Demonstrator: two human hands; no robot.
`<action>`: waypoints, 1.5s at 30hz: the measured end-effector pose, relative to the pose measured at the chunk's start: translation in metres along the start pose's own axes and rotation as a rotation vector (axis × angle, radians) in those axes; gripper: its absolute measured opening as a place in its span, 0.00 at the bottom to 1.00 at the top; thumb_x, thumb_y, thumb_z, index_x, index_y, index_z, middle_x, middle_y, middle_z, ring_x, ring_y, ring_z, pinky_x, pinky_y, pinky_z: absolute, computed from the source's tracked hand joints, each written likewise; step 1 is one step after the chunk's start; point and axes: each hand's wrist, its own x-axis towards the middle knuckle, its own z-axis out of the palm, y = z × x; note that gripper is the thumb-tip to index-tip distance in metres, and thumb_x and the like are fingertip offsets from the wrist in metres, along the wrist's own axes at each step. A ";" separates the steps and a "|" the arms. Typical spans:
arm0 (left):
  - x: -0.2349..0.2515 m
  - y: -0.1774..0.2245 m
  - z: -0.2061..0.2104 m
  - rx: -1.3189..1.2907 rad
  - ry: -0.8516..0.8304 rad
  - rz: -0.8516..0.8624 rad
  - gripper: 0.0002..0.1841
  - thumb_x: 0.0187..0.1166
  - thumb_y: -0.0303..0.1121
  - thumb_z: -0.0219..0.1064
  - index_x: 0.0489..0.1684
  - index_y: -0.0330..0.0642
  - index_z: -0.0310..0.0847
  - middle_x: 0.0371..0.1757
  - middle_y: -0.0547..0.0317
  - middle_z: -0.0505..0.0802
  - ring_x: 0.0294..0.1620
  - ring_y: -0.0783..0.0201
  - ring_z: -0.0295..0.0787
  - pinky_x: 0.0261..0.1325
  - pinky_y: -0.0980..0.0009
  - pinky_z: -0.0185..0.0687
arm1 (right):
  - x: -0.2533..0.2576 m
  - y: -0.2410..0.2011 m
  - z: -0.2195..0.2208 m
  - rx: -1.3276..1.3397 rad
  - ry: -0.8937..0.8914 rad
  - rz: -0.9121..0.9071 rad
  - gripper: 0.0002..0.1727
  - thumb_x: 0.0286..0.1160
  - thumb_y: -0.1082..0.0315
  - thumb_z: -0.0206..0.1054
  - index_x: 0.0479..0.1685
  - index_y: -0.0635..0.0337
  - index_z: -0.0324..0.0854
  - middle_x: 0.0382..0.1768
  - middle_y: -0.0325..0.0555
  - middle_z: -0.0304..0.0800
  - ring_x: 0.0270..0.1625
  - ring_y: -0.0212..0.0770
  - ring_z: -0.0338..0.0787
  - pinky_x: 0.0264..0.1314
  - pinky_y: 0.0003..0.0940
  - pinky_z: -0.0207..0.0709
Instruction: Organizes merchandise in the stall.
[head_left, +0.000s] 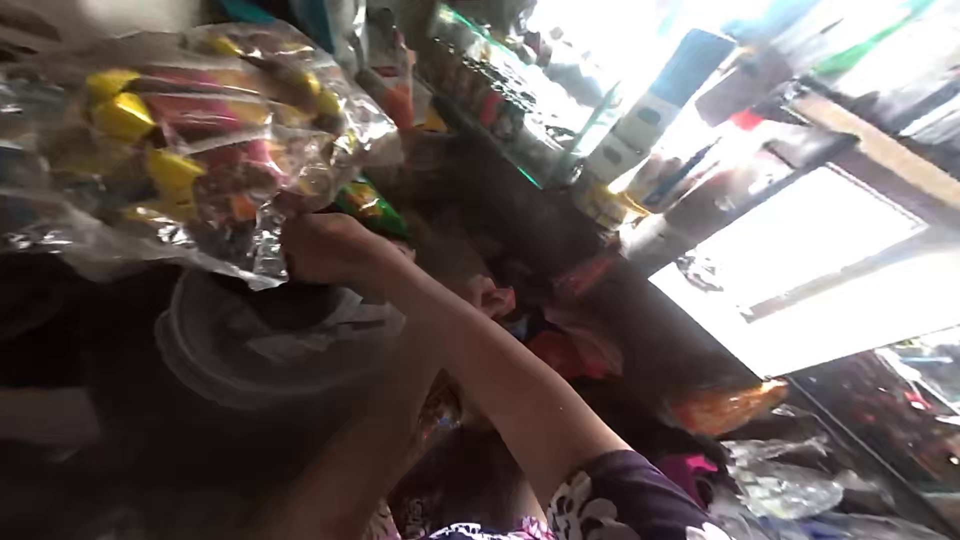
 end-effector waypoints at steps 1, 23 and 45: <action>-0.001 0.000 0.005 -0.053 0.069 0.039 0.18 0.79 0.29 0.71 0.56 0.19 0.83 0.60 0.29 0.89 0.66 0.42 0.86 0.75 0.54 0.75 | 0.001 0.003 0.001 0.004 0.014 -0.020 0.16 0.80 0.70 0.65 0.64 0.61 0.86 0.62 0.56 0.90 0.67 0.57 0.87 0.66 0.63 0.76; -0.004 0.012 -0.010 0.084 0.034 -0.006 0.20 0.90 0.33 0.59 0.59 0.17 0.80 0.61 0.25 0.87 0.66 0.36 0.85 0.74 0.46 0.73 | 0.003 0.013 0.002 0.009 0.051 -0.117 0.15 0.82 0.67 0.63 0.61 0.62 0.86 0.63 0.53 0.89 0.68 0.53 0.86 0.65 0.57 0.75; -0.002 0.001 -0.004 0.063 0.127 0.093 0.17 0.86 0.30 0.63 0.51 0.16 0.83 0.52 0.26 0.89 0.57 0.37 0.88 0.66 0.47 0.77 | 0.011 0.021 0.013 0.071 0.174 -0.207 0.21 0.75 0.54 0.73 0.59 0.60 0.88 0.60 0.49 0.91 0.65 0.47 0.87 0.63 0.51 0.76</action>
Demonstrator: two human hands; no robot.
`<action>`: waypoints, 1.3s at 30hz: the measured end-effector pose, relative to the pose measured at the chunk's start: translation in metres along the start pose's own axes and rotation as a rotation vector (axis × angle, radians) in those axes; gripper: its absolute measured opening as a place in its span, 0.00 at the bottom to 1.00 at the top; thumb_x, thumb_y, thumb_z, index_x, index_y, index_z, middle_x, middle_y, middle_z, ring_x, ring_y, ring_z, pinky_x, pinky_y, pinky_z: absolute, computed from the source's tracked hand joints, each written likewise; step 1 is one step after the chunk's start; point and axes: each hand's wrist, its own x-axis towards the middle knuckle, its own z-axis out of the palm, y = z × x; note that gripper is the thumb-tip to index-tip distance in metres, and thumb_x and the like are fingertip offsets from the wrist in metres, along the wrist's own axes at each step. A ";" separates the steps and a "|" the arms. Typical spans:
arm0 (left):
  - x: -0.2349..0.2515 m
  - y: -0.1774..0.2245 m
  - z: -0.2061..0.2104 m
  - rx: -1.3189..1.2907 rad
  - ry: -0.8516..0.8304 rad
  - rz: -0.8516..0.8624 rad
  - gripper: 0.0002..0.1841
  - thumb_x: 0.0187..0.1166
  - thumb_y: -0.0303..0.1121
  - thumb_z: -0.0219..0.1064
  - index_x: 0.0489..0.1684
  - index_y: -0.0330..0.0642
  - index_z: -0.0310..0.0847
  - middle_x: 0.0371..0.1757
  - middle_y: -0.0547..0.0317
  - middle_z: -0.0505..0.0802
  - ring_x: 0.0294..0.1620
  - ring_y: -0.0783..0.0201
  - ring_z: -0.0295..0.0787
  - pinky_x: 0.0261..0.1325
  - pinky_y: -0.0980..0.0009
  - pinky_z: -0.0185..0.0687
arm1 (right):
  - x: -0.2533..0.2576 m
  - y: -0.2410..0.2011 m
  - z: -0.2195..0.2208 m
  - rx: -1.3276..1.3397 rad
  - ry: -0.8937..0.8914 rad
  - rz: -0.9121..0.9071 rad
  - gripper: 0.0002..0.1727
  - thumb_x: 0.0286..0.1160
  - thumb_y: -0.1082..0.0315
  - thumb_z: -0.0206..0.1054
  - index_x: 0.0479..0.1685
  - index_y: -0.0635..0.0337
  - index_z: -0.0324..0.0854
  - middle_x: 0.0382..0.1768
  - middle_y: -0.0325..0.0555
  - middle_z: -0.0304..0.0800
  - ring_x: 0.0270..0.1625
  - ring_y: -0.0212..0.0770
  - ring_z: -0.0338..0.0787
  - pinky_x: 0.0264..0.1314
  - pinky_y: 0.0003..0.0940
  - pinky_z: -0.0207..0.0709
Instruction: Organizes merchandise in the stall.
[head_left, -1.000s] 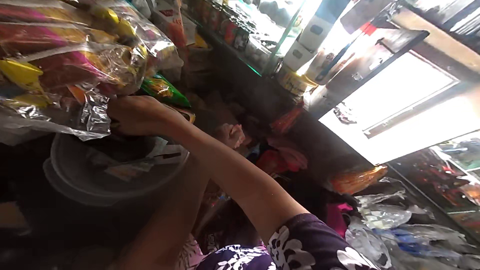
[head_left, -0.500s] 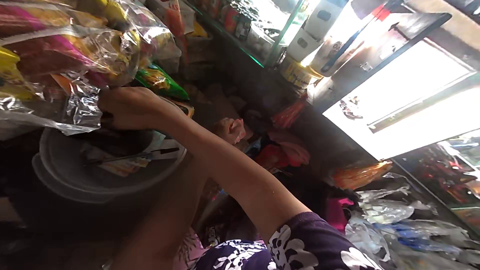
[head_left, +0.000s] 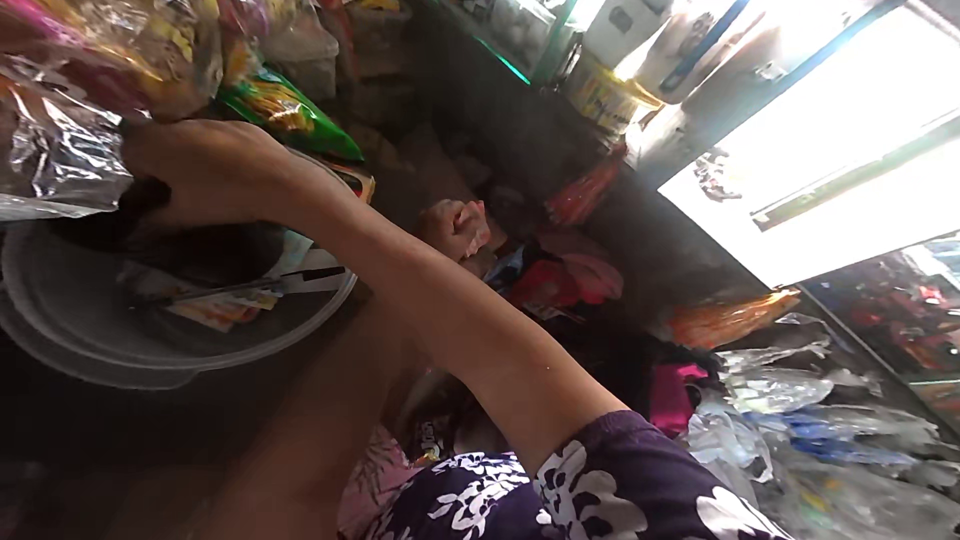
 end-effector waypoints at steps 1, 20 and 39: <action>0.000 0.000 0.000 0.007 0.000 -0.002 0.17 0.86 0.30 0.63 0.52 0.16 0.83 0.52 0.26 0.89 0.57 0.37 0.88 0.66 0.46 0.77 | 0.000 -0.001 -0.001 -0.006 -0.014 0.007 0.23 0.75 0.52 0.73 0.61 0.60 0.86 0.62 0.50 0.90 0.66 0.47 0.87 0.65 0.51 0.75; 0.003 0.001 -0.004 0.020 -0.068 -0.038 0.17 0.87 0.30 0.62 0.53 0.16 0.81 0.55 0.24 0.88 0.60 0.34 0.86 0.69 0.43 0.75 | 0.000 -0.006 -0.002 -0.104 -0.065 0.098 0.21 0.78 0.55 0.70 0.64 0.58 0.86 0.63 0.48 0.90 0.68 0.49 0.87 0.66 0.55 0.77; 0.005 -0.011 0.002 -0.318 0.247 -0.097 0.15 0.85 0.21 0.57 0.64 0.18 0.74 0.51 0.33 0.91 0.47 0.58 0.89 0.56 0.65 0.83 | 0.057 0.065 0.075 -0.156 0.058 0.151 0.10 0.68 0.66 0.79 0.47 0.57 0.92 0.44 0.47 0.94 0.50 0.47 0.91 0.54 0.50 0.83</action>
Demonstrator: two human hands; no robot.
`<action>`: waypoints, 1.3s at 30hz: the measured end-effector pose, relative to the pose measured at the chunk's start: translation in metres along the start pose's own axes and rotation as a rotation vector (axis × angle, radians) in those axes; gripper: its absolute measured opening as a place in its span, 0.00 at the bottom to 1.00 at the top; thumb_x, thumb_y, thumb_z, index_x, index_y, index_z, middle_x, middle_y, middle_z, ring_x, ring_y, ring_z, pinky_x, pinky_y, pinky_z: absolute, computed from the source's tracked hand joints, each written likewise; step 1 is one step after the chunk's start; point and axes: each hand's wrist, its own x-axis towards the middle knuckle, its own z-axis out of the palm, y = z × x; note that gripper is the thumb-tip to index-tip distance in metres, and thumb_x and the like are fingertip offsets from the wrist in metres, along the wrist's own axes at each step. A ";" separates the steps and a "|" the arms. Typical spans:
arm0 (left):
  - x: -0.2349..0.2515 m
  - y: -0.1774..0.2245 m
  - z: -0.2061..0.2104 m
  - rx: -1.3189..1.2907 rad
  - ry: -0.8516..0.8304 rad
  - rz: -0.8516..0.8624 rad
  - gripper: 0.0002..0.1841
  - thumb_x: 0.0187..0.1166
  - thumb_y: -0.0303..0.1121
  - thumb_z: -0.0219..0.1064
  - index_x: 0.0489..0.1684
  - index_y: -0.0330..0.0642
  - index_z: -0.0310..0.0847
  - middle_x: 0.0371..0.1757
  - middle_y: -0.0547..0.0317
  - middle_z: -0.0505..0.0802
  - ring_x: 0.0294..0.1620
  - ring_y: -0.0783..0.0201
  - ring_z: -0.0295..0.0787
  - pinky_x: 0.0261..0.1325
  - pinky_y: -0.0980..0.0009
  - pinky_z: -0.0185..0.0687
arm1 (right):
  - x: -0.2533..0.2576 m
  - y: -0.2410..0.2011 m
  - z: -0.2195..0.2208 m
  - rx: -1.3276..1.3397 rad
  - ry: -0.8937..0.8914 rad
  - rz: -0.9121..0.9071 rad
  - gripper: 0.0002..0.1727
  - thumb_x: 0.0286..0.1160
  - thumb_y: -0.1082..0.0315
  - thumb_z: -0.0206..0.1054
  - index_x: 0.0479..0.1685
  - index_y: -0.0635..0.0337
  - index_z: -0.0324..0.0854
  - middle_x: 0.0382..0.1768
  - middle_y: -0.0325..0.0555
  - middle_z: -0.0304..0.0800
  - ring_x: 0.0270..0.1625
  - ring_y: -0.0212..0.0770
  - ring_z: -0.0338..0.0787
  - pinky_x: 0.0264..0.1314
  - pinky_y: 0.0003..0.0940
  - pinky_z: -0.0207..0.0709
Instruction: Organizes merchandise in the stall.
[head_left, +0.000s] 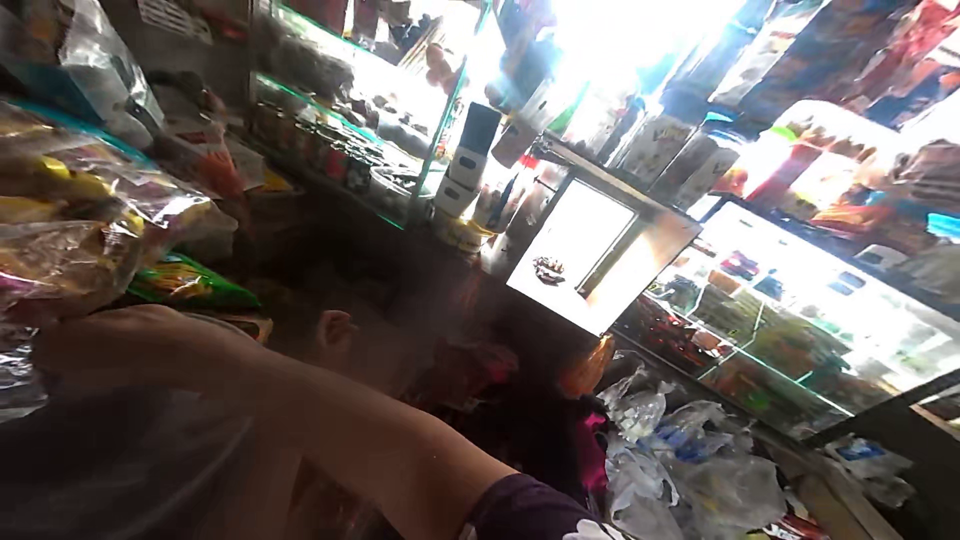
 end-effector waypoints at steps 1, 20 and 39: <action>0.000 0.001 -0.001 -0.004 -0.014 -0.014 0.15 0.85 0.21 0.57 0.64 0.17 0.75 0.52 0.33 0.91 0.48 0.59 0.90 0.56 0.66 0.83 | 0.000 0.000 -0.001 -0.026 -0.006 0.000 0.11 0.69 0.65 0.79 0.47 0.56 0.91 0.45 0.46 0.94 0.50 0.46 0.91 0.53 0.49 0.83; -0.001 0.025 -0.002 0.073 -0.038 -0.155 0.15 0.86 0.21 0.59 0.65 0.20 0.78 0.64 0.28 0.87 0.68 0.43 0.84 0.75 0.57 0.73 | -0.043 -0.035 -0.057 0.043 -0.112 0.074 0.09 0.79 0.68 0.71 0.51 0.63 0.89 0.49 0.51 0.93 0.56 0.48 0.90 0.59 0.52 0.81; -0.013 0.028 -0.009 0.267 -0.082 0.011 0.16 0.85 0.28 0.65 0.63 0.23 0.82 0.61 0.30 0.90 0.65 0.39 0.87 0.74 0.48 0.74 | -0.056 -0.042 -0.083 0.166 -0.076 0.002 0.13 0.78 0.66 0.70 0.56 0.62 0.88 0.55 0.53 0.93 0.61 0.51 0.90 0.62 0.56 0.79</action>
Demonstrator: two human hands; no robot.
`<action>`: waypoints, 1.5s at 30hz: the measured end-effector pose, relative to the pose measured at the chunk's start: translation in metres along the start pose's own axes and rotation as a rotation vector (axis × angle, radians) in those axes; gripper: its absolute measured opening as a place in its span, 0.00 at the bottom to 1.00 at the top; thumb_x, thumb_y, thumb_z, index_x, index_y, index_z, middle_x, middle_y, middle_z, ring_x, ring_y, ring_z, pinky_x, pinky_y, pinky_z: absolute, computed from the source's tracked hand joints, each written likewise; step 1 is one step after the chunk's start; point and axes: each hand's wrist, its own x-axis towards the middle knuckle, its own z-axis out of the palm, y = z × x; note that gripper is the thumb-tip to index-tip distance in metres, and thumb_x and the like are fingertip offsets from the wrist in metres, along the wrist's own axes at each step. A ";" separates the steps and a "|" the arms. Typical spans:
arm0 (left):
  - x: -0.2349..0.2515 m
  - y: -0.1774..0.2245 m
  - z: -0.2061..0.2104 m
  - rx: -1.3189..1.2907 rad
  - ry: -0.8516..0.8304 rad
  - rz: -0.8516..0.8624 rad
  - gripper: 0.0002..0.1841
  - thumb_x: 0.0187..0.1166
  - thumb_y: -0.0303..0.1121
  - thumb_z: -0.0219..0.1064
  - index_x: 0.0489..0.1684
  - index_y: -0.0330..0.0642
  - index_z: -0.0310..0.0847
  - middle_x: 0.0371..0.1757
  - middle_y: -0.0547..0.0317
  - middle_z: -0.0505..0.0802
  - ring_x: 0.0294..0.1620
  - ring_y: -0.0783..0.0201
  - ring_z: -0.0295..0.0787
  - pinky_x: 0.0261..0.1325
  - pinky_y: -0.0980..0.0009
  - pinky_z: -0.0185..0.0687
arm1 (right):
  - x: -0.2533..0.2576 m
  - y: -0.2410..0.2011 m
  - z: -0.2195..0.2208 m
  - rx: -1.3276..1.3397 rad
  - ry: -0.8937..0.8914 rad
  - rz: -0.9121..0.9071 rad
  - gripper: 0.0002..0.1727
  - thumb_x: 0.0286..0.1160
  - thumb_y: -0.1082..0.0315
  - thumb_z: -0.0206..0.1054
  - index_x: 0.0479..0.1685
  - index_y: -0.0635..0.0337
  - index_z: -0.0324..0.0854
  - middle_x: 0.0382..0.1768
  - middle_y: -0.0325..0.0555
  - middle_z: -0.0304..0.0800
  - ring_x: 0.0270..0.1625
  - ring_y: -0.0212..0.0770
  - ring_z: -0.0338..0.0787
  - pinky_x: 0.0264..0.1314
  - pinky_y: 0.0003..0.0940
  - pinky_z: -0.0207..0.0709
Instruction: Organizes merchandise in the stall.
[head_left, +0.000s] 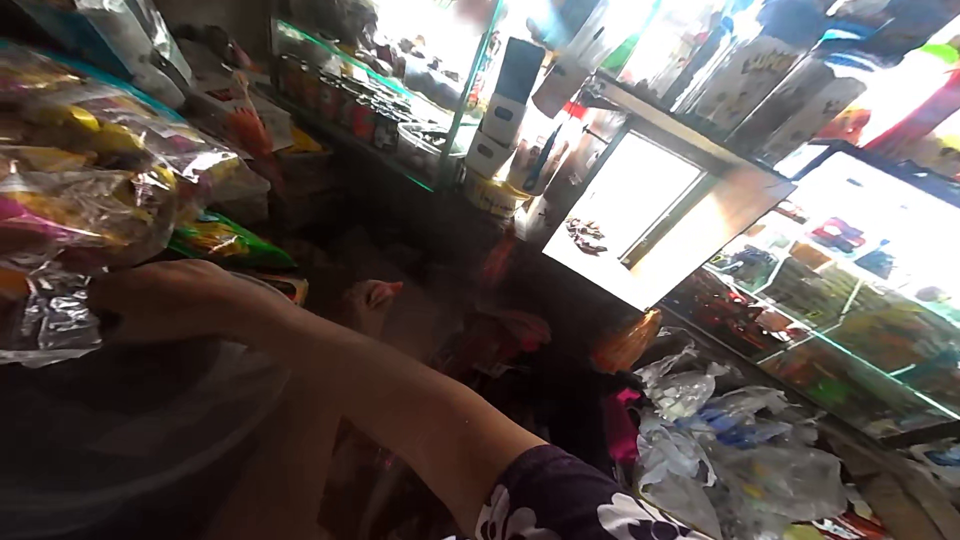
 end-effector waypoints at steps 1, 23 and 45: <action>-0.001 -0.001 0.000 0.018 -0.003 0.015 0.16 0.85 0.27 0.66 0.63 0.22 0.82 0.63 0.28 0.88 0.67 0.37 0.85 0.75 0.47 0.72 | -0.005 -0.004 -0.003 0.009 0.007 -0.003 0.14 0.79 0.66 0.70 0.58 0.63 0.88 0.56 0.54 0.93 0.62 0.52 0.90 0.63 0.56 0.79; 0.005 -0.009 0.007 0.086 0.023 -0.018 0.16 0.85 0.27 0.64 0.63 0.21 0.82 0.68 0.28 0.85 0.70 0.34 0.83 0.75 0.42 0.72 | 0.020 0.019 0.022 -0.032 0.117 -0.079 0.11 0.75 0.57 0.73 0.48 0.52 0.92 0.48 0.43 0.95 0.55 0.45 0.91 0.55 0.53 0.82; 0.004 0.003 -0.007 0.022 -0.091 -0.026 0.27 0.82 0.39 0.70 0.66 0.20 0.78 0.65 0.28 0.87 0.70 0.42 0.83 0.78 0.54 0.68 | -0.010 -0.010 0.004 -0.126 -0.004 0.071 0.12 0.77 0.72 0.71 0.56 0.67 0.86 0.54 0.57 0.92 0.61 0.56 0.89 0.62 0.58 0.79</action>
